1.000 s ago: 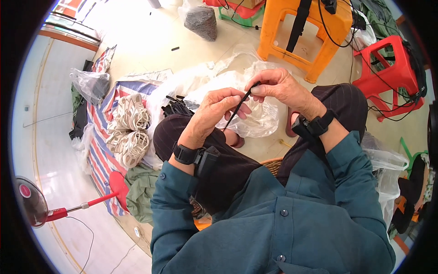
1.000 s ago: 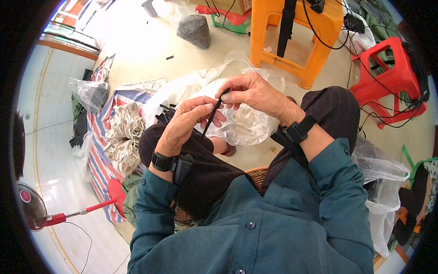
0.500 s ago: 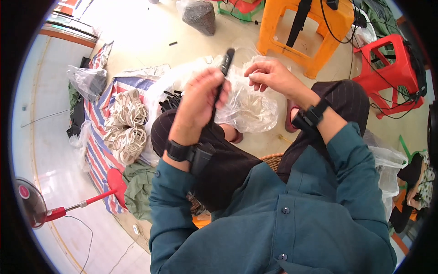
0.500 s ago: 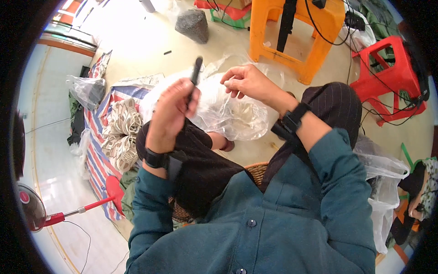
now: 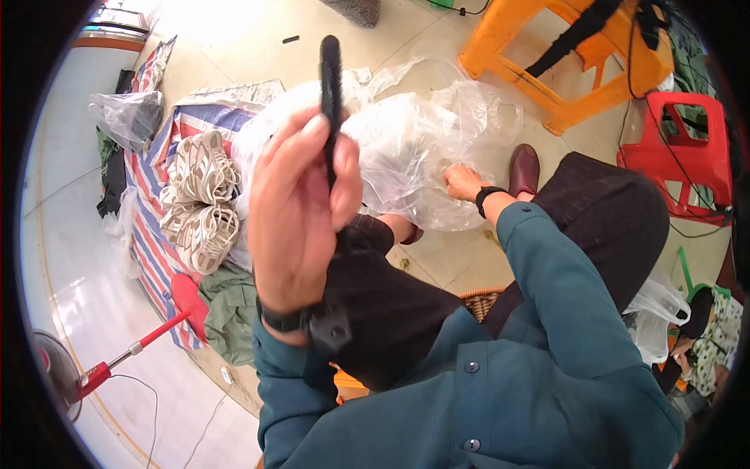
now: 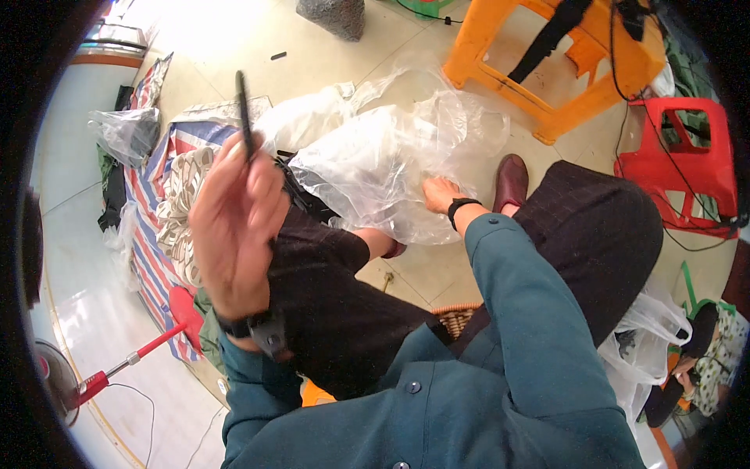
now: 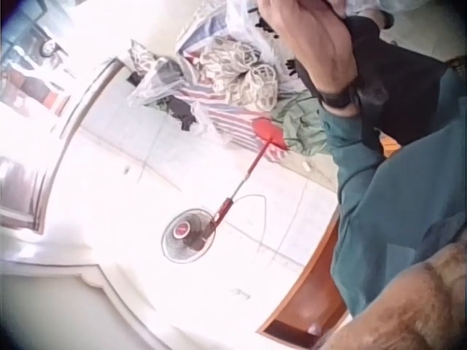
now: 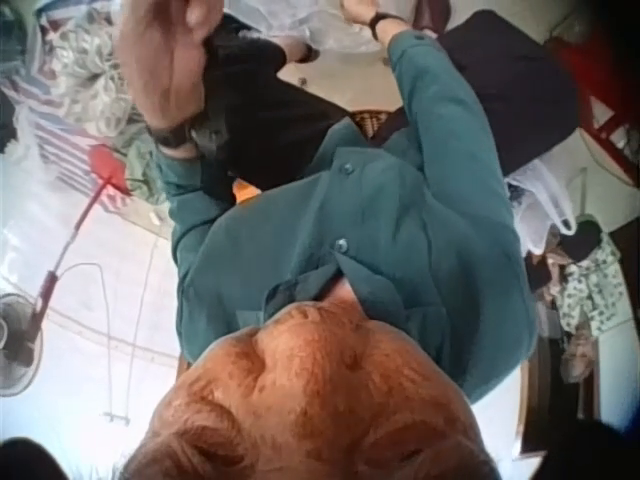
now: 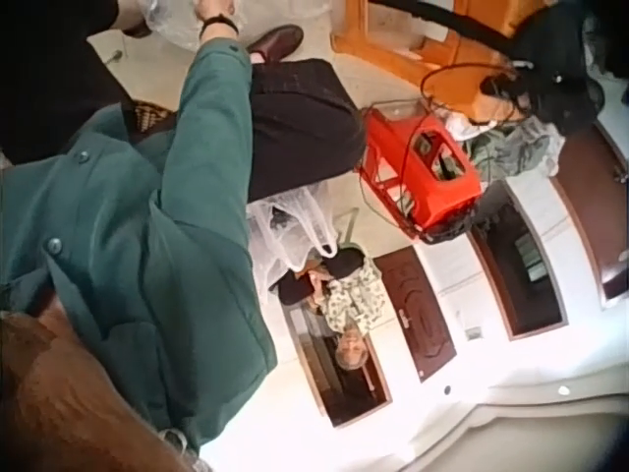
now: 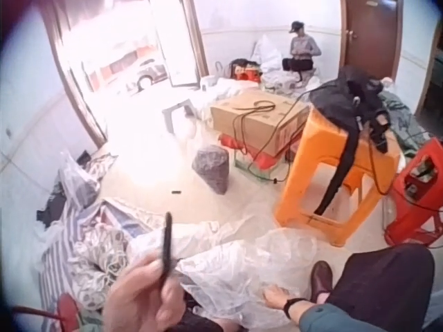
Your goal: Manually sorting and organizing black plastic shoe components and buckles from plastic bags on the floor.
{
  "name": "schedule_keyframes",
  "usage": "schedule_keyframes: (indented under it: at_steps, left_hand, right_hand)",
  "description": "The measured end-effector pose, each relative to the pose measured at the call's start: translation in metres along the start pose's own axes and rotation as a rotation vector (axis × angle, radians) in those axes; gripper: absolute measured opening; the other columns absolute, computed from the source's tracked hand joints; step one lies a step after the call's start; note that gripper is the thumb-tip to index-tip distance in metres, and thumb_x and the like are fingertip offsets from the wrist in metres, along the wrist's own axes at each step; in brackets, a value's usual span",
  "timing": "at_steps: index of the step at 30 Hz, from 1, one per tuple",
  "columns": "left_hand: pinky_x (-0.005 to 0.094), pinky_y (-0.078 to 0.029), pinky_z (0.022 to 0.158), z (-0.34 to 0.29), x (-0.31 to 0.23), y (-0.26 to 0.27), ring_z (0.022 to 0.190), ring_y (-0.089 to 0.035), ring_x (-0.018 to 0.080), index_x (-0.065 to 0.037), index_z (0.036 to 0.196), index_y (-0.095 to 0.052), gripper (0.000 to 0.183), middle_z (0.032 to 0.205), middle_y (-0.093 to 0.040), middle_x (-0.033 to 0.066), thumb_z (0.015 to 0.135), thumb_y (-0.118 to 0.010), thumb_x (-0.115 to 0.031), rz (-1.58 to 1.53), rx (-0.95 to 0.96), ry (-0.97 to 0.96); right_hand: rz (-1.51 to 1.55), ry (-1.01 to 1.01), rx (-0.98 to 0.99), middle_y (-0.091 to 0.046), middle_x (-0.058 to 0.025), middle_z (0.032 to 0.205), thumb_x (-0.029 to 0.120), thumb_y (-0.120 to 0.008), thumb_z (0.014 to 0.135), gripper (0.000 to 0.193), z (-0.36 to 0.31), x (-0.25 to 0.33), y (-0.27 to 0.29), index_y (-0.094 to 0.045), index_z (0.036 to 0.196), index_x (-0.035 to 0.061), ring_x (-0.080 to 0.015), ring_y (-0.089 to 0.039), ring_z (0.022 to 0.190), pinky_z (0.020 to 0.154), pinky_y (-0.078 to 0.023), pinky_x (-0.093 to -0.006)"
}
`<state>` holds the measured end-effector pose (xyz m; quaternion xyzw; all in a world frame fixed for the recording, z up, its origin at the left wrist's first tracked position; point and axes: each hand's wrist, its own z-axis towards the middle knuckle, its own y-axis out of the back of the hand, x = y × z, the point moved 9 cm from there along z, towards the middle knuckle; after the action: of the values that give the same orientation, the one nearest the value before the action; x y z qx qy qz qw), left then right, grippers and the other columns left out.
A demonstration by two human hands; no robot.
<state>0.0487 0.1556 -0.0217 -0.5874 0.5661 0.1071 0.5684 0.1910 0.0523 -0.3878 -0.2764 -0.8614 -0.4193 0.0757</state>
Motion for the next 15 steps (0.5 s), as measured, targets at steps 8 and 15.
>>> schedule_keyframes:
  at_steps: [8, 15]
  left_hand:
    - [0.0244, -0.033, 0.033, 0.005, -0.023, 0.014, 0.035, -0.038, 0.0143, 0.004, 0.107, -0.037, 0.025, 0.058, -0.046, 0.0124, 0.089, -0.038, -0.014, -0.146, -0.046, -0.097]
    - [0.0209, -0.038, 0.026, 0.027, -0.010, 0.000, 0.031, -0.039, 0.0111, 0.000, 0.094, -0.033, 0.016, 0.052, -0.045, 0.0076, 0.089, -0.042, -0.012, -0.023, 0.133, -0.015]
  right_hand:
    - [0.251, -0.098, -0.225, -0.057, -0.0218, 0.096, 0.009, -0.044, 0.078, 0.025, 0.067, 0.012, -0.010, -0.055, 0.099, 0.0000, -0.0349, -0.056, 0.092, 0.079, -0.045, -0.0406]
    - [0.015, 0.239, -0.245, -0.055, -0.0209, 0.103, 0.013, -0.045, 0.079, 0.027, 0.114, 0.053, -0.023, -0.052, 0.103, 0.0017, -0.0353, -0.053, 0.095, 0.083, -0.043, -0.0407]
